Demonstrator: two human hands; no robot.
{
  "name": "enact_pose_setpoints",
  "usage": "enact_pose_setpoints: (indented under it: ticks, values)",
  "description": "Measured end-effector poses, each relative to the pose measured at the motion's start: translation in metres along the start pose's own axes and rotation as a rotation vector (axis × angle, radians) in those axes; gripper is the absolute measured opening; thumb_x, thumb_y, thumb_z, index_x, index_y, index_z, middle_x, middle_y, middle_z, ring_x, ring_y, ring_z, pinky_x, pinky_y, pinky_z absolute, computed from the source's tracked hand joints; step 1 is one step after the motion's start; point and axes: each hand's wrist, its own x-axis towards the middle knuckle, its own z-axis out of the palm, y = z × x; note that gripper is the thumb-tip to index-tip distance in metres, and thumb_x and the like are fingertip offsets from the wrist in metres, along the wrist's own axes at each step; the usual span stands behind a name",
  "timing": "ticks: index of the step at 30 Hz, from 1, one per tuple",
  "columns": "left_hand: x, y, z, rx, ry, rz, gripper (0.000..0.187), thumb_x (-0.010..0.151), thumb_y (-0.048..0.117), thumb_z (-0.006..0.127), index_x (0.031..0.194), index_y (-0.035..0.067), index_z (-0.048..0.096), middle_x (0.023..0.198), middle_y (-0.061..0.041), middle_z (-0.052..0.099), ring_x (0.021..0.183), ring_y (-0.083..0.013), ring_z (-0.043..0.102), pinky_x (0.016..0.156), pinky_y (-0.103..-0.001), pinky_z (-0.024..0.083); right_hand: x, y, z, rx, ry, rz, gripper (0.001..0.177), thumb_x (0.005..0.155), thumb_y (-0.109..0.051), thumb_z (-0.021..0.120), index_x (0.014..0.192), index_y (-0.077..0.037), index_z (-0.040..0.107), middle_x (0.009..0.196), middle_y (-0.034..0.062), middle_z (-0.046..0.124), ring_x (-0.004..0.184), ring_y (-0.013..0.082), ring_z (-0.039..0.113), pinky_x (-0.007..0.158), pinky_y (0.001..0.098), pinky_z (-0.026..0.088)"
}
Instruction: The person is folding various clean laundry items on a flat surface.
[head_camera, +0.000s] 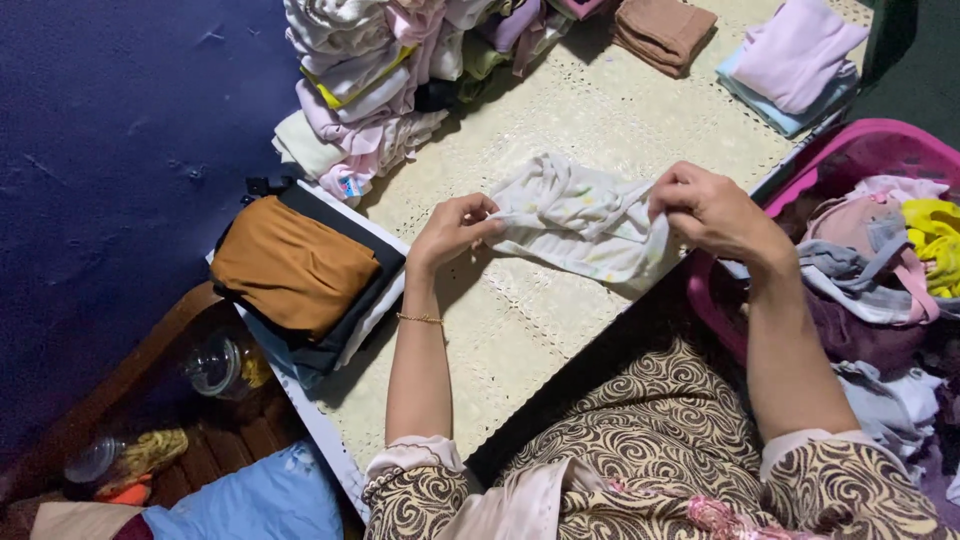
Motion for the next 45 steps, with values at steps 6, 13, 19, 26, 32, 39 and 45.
enact_pose_setpoints:
  ticks: [6, 13, 19, 26, 32, 39, 45]
  values:
    - [0.023, -0.043, 0.014, -0.170, 0.131, -0.104, 0.030, 0.097, 0.028, 0.075, 0.095, -0.001, 0.081, 0.080, 0.003, 0.067, 0.065, -0.0070, 0.056, 0.057, -0.024, 0.047, 0.034, -0.016, 0.038, 0.198, 0.185, 0.293, 0.020, 0.088, 0.000, 0.053, 0.093, -0.002, 0.072, 0.103, 0.0104, 0.058, 0.089, 0.0235, 0.062, 0.081, 0.0335, 0.057]
    - [0.018, -0.019, 0.020, -0.250, 0.244, 0.007, 0.038, 0.078, 0.011, 0.086, 0.110, -0.002, 0.069, 0.077, -0.001, 0.067, 0.067, -0.0085, 0.057, 0.056, -0.024, 0.042, 0.059, -0.054, 0.079, 0.262, 0.065, 0.034, 0.023, 0.090, -0.013, 0.065, 0.111, -0.003, 0.067, 0.113, 0.0126, 0.053, 0.093, 0.0229, 0.062, 0.086, 0.0363, 0.056]
    - [0.018, -0.012, 0.021, -0.324, 0.105, -0.065, 0.050, 0.077, 0.008, 0.081, 0.125, 0.006, 0.068, 0.077, -0.002, 0.065, 0.063, -0.0083, 0.053, 0.053, -0.023, 0.038, 0.050, -0.075, 0.083, -0.373, 0.312, -0.340, 0.028, 0.076, -0.029, 0.079, 0.099, -0.015, 0.073, 0.118, 0.0058, 0.064, 0.118, 0.0312, 0.052, 0.096, 0.0533, 0.048]
    - [0.028, 0.007, 0.046, -0.369, 0.229, 0.080, 0.036, 0.082, 0.002, 0.069, 0.117, 0.003, 0.076, 0.098, -0.010, 0.076, 0.065, -0.0125, 0.059, 0.055, -0.027, 0.050, 0.042, -0.049, 0.099, -0.124, 0.217, -0.264, 0.038, 0.085, -0.027, 0.075, 0.109, -0.001, 0.062, 0.120, 0.0223, 0.056, 0.123, 0.0377, 0.053, 0.107, 0.0521, 0.044]
    - [0.037, 0.031, 0.100, -0.333, 0.025, 0.274, 0.040, 0.092, 0.006, 0.067, 0.132, 0.006, 0.067, 0.122, -0.015, 0.072, 0.095, -0.0197, 0.073, 0.081, -0.032, 0.062, 0.033, -0.015, 0.115, 0.188, 0.400, -0.021, 0.022, 0.088, 0.003, 0.052, 0.109, -0.004, 0.054, 0.124, 0.0155, 0.054, 0.118, 0.0313, 0.059, 0.107, 0.0422, 0.053]
    - [0.024, 0.034, 0.119, 0.444, 0.028, 0.502, 0.045, 0.088, 0.013, 0.075, 0.127, 0.003, 0.057, 0.118, -0.021, 0.068, 0.107, -0.0373, 0.066, 0.098, -0.047, 0.054, 0.032, -0.029, 0.107, -0.083, 0.513, -0.074, 0.051, 0.082, 0.009, 0.050, 0.128, 0.002, 0.071, 0.117, 0.0175, 0.070, 0.123, 0.0344, 0.051, 0.107, 0.0461, 0.046]
    - [0.018, 0.023, 0.094, 0.378, 0.051, 0.809, 0.067, 0.079, 0.037, 0.088, 0.132, 0.010, 0.057, 0.136, -0.017, 0.059, 0.126, -0.0321, 0.059, 0.110, -0.046, 0.049, 0.031, -0.028, 0.106, -0.008, 0.500, 0.126, 0.023, 0.094, 0.001, 0.059, 0.108, -0.002, 0.077, 0.109, 0.0135, 0.070, 0.113, 0.0304, 0.053, 0.099, 0.0414, 0.049]
